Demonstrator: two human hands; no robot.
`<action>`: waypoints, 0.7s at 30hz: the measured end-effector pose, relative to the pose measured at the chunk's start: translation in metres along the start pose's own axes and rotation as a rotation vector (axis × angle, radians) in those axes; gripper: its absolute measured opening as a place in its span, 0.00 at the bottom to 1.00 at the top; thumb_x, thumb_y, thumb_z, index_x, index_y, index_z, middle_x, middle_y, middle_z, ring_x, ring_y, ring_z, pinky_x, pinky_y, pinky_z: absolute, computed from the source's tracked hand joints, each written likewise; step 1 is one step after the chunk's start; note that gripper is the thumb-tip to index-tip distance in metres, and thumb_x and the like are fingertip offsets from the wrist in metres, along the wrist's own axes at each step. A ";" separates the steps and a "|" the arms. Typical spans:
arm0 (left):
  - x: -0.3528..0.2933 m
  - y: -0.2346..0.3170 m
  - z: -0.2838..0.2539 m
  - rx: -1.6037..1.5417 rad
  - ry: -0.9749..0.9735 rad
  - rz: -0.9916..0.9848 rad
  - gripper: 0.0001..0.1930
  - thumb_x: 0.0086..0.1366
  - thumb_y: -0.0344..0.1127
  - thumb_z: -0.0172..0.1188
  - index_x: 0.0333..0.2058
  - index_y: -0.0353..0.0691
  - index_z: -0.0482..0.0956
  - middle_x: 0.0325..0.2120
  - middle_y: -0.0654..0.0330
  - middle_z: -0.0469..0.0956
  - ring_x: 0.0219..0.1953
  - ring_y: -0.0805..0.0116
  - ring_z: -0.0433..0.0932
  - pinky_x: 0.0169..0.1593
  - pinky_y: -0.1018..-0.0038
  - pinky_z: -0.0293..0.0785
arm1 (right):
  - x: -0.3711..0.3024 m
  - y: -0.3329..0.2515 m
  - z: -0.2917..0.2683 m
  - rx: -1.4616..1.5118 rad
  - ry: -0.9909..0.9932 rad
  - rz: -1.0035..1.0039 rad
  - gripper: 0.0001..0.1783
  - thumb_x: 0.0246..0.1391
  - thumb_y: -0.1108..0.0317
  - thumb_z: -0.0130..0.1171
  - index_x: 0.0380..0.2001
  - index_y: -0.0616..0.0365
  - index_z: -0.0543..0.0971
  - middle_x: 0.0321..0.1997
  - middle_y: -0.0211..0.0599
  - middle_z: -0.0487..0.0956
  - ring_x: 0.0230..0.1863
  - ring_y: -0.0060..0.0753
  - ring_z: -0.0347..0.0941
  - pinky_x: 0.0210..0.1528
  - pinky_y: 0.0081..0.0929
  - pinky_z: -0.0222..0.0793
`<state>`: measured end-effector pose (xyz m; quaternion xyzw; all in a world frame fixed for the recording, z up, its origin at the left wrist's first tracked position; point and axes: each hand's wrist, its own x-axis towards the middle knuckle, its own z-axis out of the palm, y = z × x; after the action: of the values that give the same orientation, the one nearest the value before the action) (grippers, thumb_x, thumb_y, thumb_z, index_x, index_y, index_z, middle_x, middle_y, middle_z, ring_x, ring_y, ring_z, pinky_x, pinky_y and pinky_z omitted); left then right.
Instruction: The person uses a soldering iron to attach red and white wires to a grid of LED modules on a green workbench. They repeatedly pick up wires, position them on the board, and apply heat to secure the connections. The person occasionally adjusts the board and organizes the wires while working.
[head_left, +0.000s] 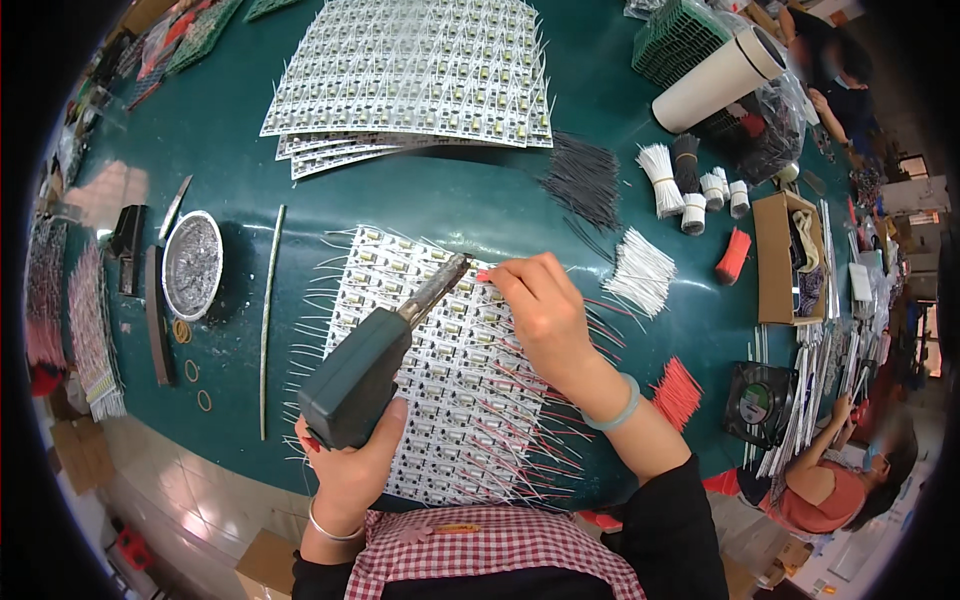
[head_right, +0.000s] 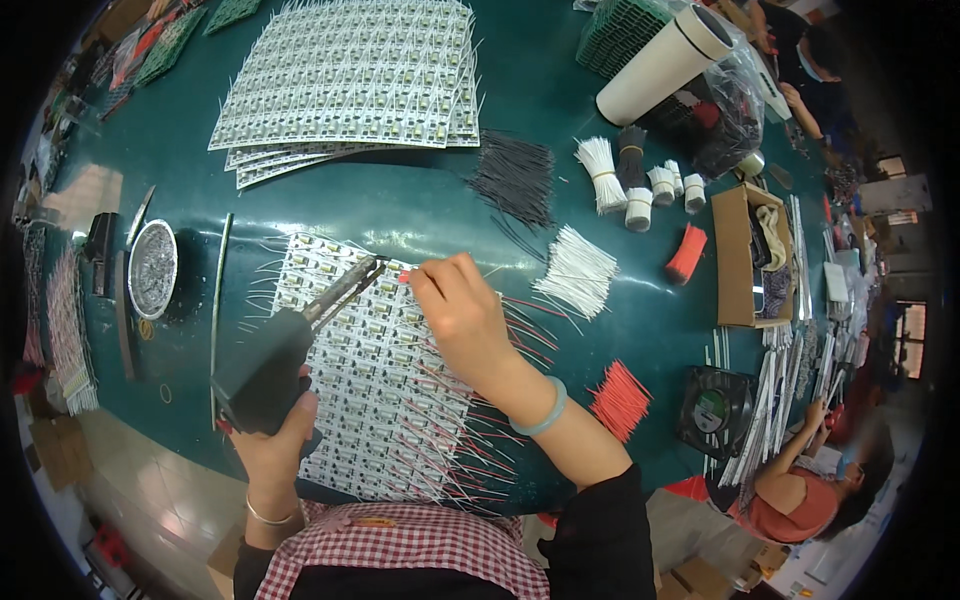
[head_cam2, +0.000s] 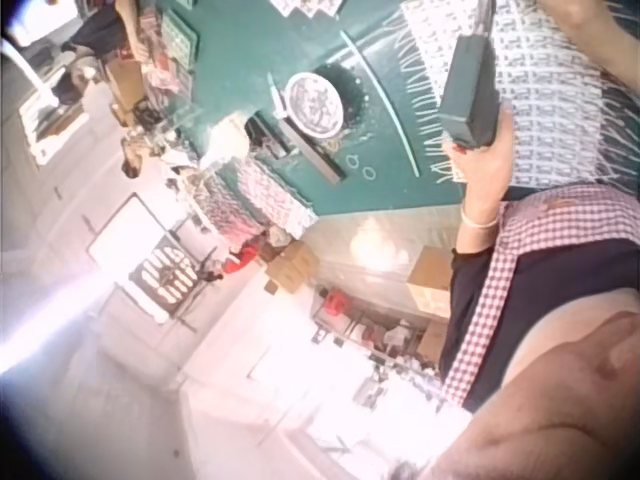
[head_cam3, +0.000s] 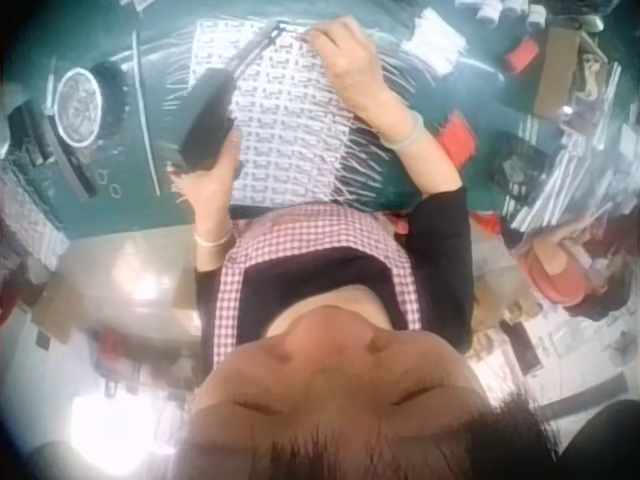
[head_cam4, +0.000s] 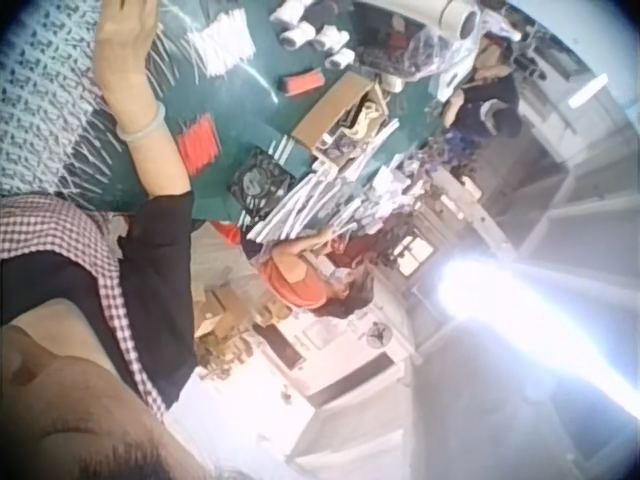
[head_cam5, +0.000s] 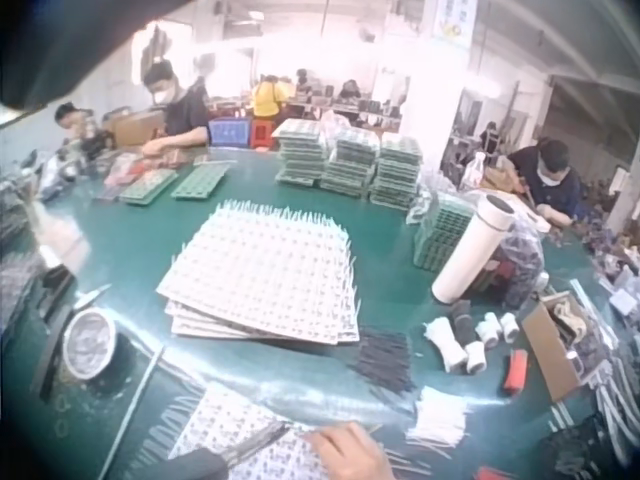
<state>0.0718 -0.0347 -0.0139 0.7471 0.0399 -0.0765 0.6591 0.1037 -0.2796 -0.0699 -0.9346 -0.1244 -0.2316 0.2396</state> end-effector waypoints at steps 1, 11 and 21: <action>0.000 0.000 0.001 0.019 -0.007 0.001 0.22 0.53 0.18 0.67 0.50 0.31 0.78 0.40 0.55 0.83 0.24 0.78 0.75 0.21 0.84 0.68 | 0.001 0.000 0.000 -0.009 0.006 -0.011 0.15 0.39 0.81 0.61 0.37 0.66 0.79 0.39 0.41 0.78 0.39 0.41 0.73 0.35 0.31 0.74; 0.002 0.002 0.008 0.043 -0.036 0.015 0.21 0.55 0.21 0.69 0.49 0.31 0.78 0.39 0.58 0.83 0.39 0.73 0.81 0.43 0.76 0.77 | 0.001 -0.004 0.001 -0.045 -0.007 0.013 0.14 0.39 0.82 0.62 0.35 0.66 0.78 0.38 0.41 0.75 0.36 0.40 0.72 0.32 0.30 0.72; 0.003 -0.002 0.007 0.106 -0.094 0.021 0.23 0.57 0.22 0.68 0.50 0.29 0.73 0.40 0.57 0.80 0.38 0.76 0.79 0.40 0.77 0.76 | 0.005 -0.005 -0.003 -0.115 -0.011 -0.042 0.15 0.39 0.79 0.62 0.36 0.66 0.78 0.36 0.40 0.76 0.37 0.38 0.72 0.33 0.29 0.72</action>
<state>0.0742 -0.0414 -0.0175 0.7770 -0.0033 -0.1066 0.6205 0.1054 -0.2759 -0.0628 -0.9453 -0.1316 -0.2384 0.1798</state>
